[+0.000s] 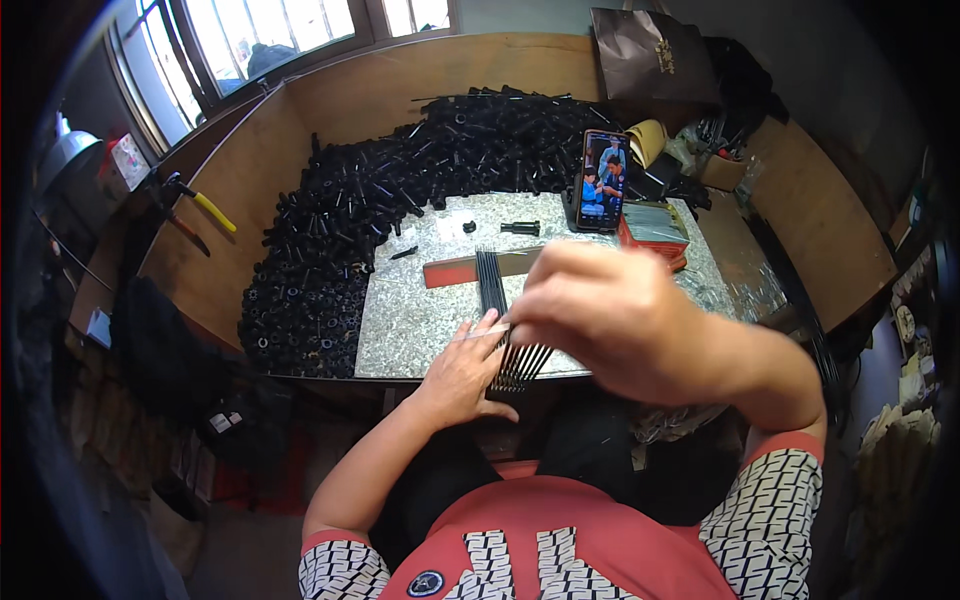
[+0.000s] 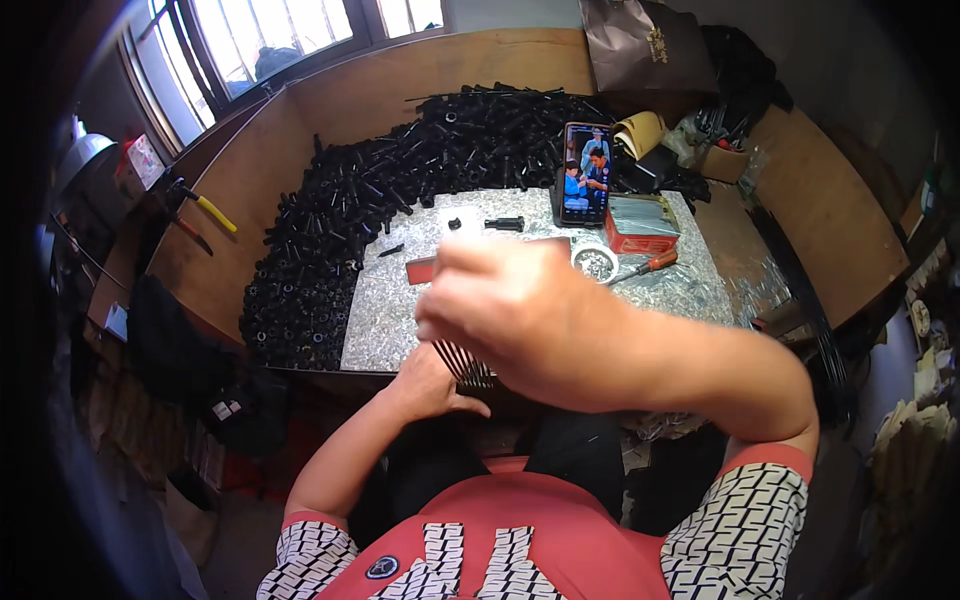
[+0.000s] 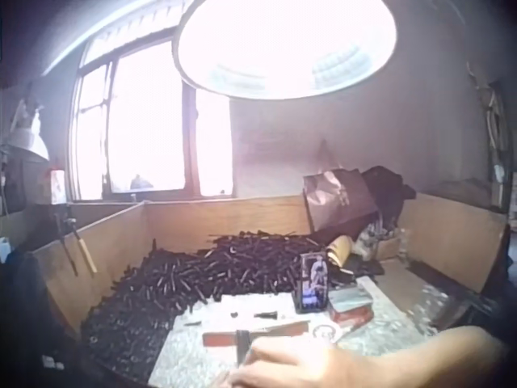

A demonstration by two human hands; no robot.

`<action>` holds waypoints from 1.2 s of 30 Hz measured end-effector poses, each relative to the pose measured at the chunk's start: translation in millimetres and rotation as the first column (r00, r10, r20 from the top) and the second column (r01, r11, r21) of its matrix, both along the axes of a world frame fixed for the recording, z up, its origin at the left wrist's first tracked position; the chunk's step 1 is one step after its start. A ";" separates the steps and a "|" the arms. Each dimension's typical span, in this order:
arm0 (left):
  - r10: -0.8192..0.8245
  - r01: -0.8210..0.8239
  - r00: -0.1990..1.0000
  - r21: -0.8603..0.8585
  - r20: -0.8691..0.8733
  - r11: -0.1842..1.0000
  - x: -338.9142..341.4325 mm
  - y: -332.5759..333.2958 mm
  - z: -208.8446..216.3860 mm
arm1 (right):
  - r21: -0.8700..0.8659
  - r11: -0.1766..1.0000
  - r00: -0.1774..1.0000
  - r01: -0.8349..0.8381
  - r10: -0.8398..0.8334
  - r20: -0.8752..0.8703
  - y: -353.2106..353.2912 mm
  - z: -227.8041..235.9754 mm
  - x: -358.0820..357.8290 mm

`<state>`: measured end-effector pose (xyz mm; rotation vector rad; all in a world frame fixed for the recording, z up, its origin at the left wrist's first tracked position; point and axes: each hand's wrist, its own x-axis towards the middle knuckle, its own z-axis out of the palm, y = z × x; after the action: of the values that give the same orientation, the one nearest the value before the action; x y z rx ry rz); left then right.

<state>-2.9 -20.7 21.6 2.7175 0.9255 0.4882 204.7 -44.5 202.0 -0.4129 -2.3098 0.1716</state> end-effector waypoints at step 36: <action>0.818 0.329 -0.136 -0.753 0.559 0.570 41.1 -24.5 -11.1 | -0.668 0.196 0.373 -0.718 -0.702 -0.606 -10.9 -203.6 -39.3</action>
<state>38.2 -45.2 10.6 0.5613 0.8433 1.4990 165.4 -55.4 -1.5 -0.6601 -0.5237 1.6265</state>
